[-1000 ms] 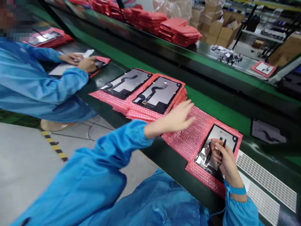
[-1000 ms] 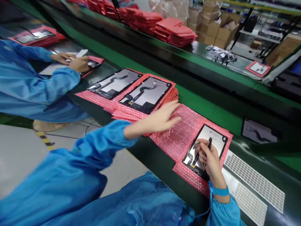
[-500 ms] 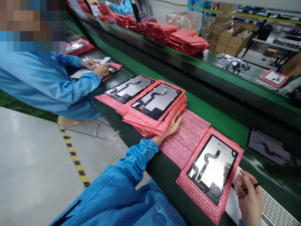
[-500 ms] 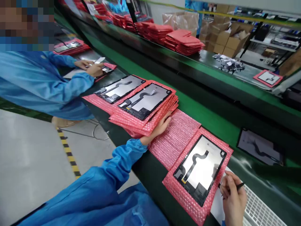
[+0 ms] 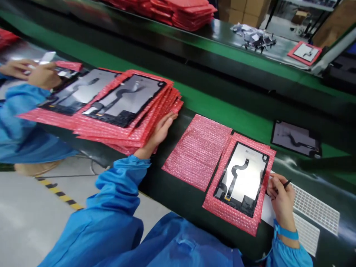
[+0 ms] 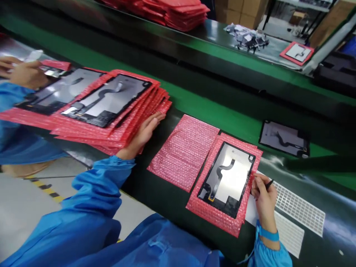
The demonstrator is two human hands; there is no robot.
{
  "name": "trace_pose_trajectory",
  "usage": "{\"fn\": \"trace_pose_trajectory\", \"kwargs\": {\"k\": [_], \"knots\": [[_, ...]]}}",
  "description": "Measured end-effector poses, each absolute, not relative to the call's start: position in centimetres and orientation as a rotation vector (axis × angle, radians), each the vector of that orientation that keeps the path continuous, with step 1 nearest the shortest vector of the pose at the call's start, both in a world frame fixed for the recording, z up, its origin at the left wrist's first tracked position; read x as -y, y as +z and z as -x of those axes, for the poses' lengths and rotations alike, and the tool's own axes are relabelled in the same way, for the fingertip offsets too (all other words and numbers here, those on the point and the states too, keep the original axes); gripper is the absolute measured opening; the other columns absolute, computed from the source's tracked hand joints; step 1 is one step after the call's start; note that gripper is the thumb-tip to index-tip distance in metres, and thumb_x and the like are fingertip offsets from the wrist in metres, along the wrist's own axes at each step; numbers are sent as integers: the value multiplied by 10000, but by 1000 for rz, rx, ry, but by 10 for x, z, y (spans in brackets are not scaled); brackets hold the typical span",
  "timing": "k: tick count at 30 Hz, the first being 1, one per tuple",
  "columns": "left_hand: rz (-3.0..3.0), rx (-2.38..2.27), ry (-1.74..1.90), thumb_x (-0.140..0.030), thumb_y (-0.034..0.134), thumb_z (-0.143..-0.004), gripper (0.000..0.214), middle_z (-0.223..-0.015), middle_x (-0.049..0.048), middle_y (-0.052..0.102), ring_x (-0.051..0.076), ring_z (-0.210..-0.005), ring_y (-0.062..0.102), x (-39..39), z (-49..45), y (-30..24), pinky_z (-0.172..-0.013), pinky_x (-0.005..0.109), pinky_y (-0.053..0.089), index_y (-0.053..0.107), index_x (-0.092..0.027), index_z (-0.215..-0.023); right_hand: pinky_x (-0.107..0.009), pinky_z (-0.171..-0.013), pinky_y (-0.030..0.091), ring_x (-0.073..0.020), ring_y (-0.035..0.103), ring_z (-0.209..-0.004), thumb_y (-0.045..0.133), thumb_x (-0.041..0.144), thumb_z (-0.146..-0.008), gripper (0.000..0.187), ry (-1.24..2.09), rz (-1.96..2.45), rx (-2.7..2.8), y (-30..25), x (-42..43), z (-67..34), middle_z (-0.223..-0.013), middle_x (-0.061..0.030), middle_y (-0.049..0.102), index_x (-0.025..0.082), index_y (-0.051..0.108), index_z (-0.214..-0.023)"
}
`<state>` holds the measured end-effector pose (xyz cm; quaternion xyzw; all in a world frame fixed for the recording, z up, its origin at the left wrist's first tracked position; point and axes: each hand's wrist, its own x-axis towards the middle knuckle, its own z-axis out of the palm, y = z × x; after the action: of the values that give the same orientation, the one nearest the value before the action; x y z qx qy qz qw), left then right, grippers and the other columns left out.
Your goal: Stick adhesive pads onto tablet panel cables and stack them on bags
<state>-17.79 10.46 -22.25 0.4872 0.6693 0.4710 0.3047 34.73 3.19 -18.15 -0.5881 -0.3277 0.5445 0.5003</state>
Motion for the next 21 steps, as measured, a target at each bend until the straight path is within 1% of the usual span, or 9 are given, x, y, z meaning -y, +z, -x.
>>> {"fn": "trace_pose_trajectory", "kwargs": {"k": [5, 8, 9, 11, 13, 14, 16, 18, 21], "knots": [[-1364, -1842, 1173, -787, 451, -1029, 870, -1548, 171, 631, 264, -1410, 603, -111, 207, -212, -1247, 523, 447, 495, -37, -1467, -168, -443, 288, -51, 387, -490, 909, 527, -790, 401, 1247, 1477, 841, -184, -33, -346, -611, 53, 518, 176, 782, -936], [-1441, -1921, 1114, -817, 372, -1038, 900, -1546, 166, 628, 278, -1407, 593, -111, 203, -205, -1246, 559, 444, 480, -32, -1466, -185, -441, 305, -60, 392, -487, 884, 502, -803, 357, 1209, 1463, 868, -182, -33, -343, -619, 53, 528, 186, 771, -925], [-1484, -1947, 1087, -829, 384, -1029, 913, -1564, 161, 613, 292, -1424, 575, -109, 197, -203, -1260, 581, 422, 480, -39, -1476, -187, -437, 296, -58, 375, -482, 876, 472, -802, 322, 1203, 1433, 863, -180, -34, -341, -623, 55, 527, 194, 771, -925], [-1591, -1958, 1028, -848, 483, -984, 931, -1633, 135, 555, 317, -1492, 515, -100, 175, -200, -1309, 594, 349, 488, -85, -1518, -191, -435, 283, -57, 355, -484, 859, 406, -786, 253, 1196, 1349, 841, -174, -35, -340, -657, 49, 552, 211, 776, -925], [-1771, -1873, 912, -818, 564, -960, 916, -1707, 114, 474, 326, -1581, 421, -88, 145, -199, -1353, 563, 272, 486, -143, -1574, -208, -446, 321, -73, 403, -514, 839, 399, -779, 227, 1174, 1276, 834, -167, -37, -341, -722, 22, 607, 223, 785, -913], [-1890, -1802, 814, -786, 558, -976, 890, -1733, 114, 436, 326, -1621, 366, -81, 129, -199, -1365, 552, 241, 473, -162, -1605, -225, -465, 367, -90, 454, -542, 822, 434, -798, 239, 1149, 1260, 846, -164, -37, -344, -757, 5, 637, 225, 791, -909], [-2114, -1667, 579, -710, 482, -1030, 829, -1767, 140, 365, 336, -1672, 257, -68, 101, -200, -1366, 564, 202, 437, -161, -1649, -270, -544, 470, -131, 559, -619, 747, 559, -886, 341, 1052, 1285, 918, -157, -36, -353, -781, -21, 664, 222, 802, -901], [-2231, -1638, 401, -652, 405, -1063, 791, -1790, 170, 296, 362, -1690, 187, -57, 83, -201, -1351, 605, 193, 407, -149, -1673, -294, -607, 513, -156, 612, -665, 621, 680, -975, 511, 910, 1374, 1023, -151, -31, -366, -744, -31, 660, 214, 801, -870], [-2209, -1757, 345, -649, 384, -1065, 788, -1791, 210, 268, 413, -1676, 208, -46, 78, -200, -1329, 645, 213, 426, -132, -1658, -268, -497, 433, -137, 563, -551, 504, 767, -1017, 662, 802, 1532, 1108, -145, -18, -388, -637, -22, 625, 203, 761, -782]]}}
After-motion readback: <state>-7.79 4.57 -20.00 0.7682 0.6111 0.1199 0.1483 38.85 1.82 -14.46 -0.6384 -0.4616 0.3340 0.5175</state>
